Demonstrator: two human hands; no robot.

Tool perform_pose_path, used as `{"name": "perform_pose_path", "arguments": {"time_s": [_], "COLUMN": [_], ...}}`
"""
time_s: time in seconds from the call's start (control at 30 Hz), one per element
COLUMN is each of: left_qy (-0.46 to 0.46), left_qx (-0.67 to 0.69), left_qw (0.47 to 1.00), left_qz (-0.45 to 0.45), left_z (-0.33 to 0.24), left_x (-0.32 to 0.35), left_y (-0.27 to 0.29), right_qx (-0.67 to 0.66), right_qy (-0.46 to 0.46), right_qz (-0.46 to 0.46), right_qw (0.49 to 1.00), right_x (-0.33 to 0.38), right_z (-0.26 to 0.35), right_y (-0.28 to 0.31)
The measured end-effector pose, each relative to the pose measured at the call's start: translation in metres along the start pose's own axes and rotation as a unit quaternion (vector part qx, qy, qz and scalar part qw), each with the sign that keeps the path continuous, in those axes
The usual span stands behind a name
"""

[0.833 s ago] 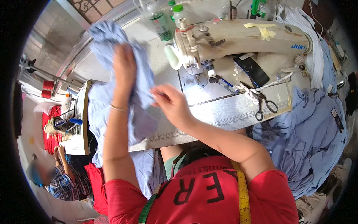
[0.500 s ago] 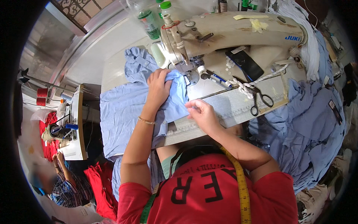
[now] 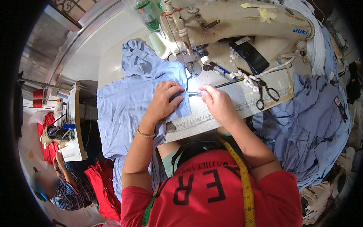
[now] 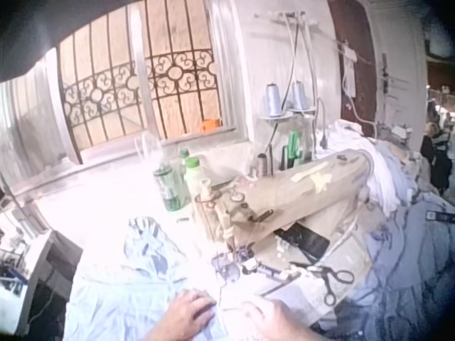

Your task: The person uses scissors to trim excess threads and fabric around the collar and button placket of a blue shirt.

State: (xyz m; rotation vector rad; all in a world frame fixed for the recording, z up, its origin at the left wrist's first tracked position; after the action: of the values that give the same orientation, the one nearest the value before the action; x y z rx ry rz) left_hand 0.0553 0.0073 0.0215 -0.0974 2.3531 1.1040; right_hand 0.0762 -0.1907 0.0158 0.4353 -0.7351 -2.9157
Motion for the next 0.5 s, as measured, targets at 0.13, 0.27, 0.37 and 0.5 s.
{"name": "perform_pose_path", "arguments": {"time_s": [0.13,0.27,0.37,0.5], "left_qy": [-0.001,0.006,0.006,-0.017], "left_qx": [-0.008,-0.013,-0.029,-0.048], "left_qw": [1.0,1.0,0.999,0.999], "left_qz": [0.003,0.008,0.011,-0.006], "left_z": [-0.002,-0.004,-0.005,-0.004], "left_x": [0.0,-0.001,-0.002,-0.001], "left_y": [0.001,0.003,0.002,0.0], "right_qx": [0.131,0.147,0.158,0.176], "right_qy": [0.089,0.104,0.099,0.106], "right_qz": [-0.06,-0.08,-0.082,-0.094], "right_qw": [0.986,0.981,0.979,0.974], "right_x": [-0.003,-0.009,-0.015,-0.028], "right_z": [0.007,-0.001,0.0,-0.004], "right_y": [0.01,0.013,0.014,0.014]}}
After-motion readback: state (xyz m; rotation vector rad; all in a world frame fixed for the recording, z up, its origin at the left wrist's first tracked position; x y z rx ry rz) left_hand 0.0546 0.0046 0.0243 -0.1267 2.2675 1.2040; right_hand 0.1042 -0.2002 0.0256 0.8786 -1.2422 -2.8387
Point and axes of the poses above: each hand's wrist, its own x-axis away from the middle knuckle, its own y-axis out of the back of the hand, z = x × y, the point moved 3 cm from there along -x, towards the middle knuckle, and after that the axes turned 11 degrees about -z, right-handed, at the moved point
